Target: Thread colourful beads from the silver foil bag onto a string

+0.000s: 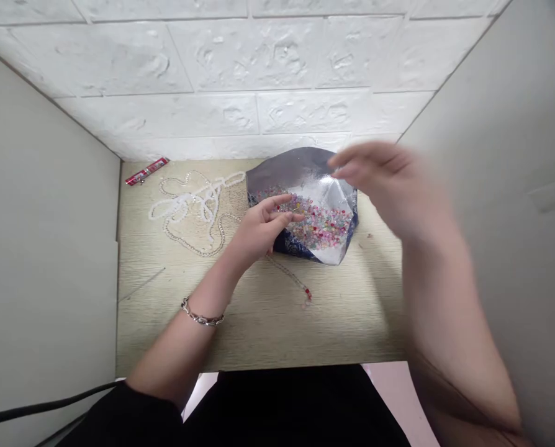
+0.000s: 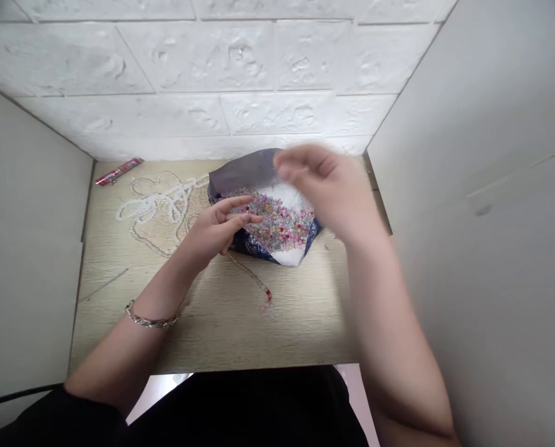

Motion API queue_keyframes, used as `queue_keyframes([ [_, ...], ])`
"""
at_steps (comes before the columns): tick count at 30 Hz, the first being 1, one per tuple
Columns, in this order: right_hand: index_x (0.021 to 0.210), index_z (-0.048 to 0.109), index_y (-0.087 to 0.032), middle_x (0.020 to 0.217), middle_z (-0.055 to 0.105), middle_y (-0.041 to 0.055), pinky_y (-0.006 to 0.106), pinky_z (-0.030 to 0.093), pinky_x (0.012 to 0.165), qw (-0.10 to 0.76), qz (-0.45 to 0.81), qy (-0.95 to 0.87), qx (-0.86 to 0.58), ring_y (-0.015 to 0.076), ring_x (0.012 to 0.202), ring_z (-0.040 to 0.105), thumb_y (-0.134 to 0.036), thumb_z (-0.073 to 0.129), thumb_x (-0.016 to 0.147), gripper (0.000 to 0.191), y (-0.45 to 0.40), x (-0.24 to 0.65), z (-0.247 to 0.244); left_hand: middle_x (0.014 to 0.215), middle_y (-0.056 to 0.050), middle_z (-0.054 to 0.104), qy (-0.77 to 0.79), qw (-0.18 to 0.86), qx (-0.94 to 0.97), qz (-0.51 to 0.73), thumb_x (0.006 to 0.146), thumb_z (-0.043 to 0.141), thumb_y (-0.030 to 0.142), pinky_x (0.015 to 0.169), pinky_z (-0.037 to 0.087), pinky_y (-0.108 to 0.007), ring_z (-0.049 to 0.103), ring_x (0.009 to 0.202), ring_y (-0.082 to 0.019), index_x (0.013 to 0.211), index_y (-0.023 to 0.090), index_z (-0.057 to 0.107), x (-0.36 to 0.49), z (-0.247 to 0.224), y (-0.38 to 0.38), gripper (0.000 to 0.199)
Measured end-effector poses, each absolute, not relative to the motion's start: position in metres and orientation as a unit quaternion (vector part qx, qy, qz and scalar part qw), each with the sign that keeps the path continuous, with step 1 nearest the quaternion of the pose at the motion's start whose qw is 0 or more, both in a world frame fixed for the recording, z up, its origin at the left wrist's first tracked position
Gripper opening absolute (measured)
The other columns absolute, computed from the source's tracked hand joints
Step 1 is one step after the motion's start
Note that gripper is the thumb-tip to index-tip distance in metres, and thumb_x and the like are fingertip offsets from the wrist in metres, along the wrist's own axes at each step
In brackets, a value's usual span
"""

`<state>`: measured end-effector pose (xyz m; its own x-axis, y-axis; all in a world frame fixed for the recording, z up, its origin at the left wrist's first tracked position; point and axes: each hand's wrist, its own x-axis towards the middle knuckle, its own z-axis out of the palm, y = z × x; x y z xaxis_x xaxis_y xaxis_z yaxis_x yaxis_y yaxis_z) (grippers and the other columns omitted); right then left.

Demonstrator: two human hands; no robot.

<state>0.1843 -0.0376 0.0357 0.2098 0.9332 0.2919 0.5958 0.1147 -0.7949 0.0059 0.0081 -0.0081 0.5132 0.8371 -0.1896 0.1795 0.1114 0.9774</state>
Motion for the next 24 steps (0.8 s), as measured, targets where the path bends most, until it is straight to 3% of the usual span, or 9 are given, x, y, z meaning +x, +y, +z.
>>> queue_keyframes([
  [4,0.062,0.063,-0.019,0.112,0.052,0.0047,0.066,0.009,0.091,0.253,0.063,-0.668,-0.697,0.0325,0.115,0.034,-0.022,0.057,0.068,0.009,-0.045,0.181,0.011,0.08,-0.004,0.066,0.423,0.593,0.616,0.3,0.075,0.052,0.026,0.027,0.023,-0.016,0.031,0.028,0.001,0.109,0.017,0.047,0.007,-0.008,0.006,0.036],
  [7,0.058,0.062,-0.019,0.119,0.047,0.0036,0.069,-0.007,0.086,0.147,-0.004,-0.685,-0.713,0.0362,0.12,0.023,-0.019,0.054,0.069,0.013,-0.052,0.184,-0.003,0.077,-0.002,0.065,0.409,0.593,0.609,0.332,0.074,0.053,0.024,0.028,0.024,-0.017,0.031,0.029,0.001,0.115,0.019,0.039,0.008,-0.011,0.005,0.043],
  [13,0.059,0.064,-0.022,0.121,0.046,0.0017,0.07,-0.01,0.084,0.062,0.0,-0.72,-0.692,0.0367,0.125,0.011,-0.022,0.054,0.069,0.014,-0.052,0.184,-0.012,0.082,-0.001,0.064,0.383,0.603,0.595,0.37,0.076,0.051,0.023,0.029,0.025,-0.018,0.031,0.028,0.001,0.117,0.022,0.03,0.011,-0.011,0.004,0.045],
  [18,0.064,0.066,-0.023,0.124,0.044,0.0026,0.069,-0.01,0.085,0.041,0.001,-0.719,-0.694,0.0359,0.126,0.007,-0.021,0.051,0.072,0.017,-0.053,0.179,-0.012,0.084,-0.002,0.064,0.373,0.616,0.587,0.369,0.077,0.05,0.022,0.03,0.03,-0.018,0.039,0.029,-0.001,0.115,0.021,0.029,0.011,-0.004,0.001,0.043],
  [21,0.064,0.066,-0.024,0.124,0.045,0.0033,0.069,-0.01,0.085,0.035,0.007,-0.714,-0.699,0.0356,0.126,0.007,-0.021,0.052,0.072,0.017,-0.053,0.178,-0.011,0.083,-0.002,0.064,0.367,0.625,0.575,0.379,0.077,0.05,0.022,0.033,0.033,-0.017,0.051,0.039,-0.005,0.114,0.02,0.031,0.012,0.0,0.0,0.042],
  [24,0.064,0.066,-0.024,0.123,0.045,0.0033,0.07,-0.009,0.085,0.027,0.012,-0.709,-0.705,0.0356,0.127,0.006,-0.019,0.052,0.072,0.017,-0.052,0.176,-0.011,0.085,-0.005,0.065,0.366,0.636,0.562,0.381,0.076,0.051,0.022,0.043,0.04,-0.017,0.06,0.057,-0.009,0.102,0.017,0.043,0.011,0.001,0.0,0.027],
])
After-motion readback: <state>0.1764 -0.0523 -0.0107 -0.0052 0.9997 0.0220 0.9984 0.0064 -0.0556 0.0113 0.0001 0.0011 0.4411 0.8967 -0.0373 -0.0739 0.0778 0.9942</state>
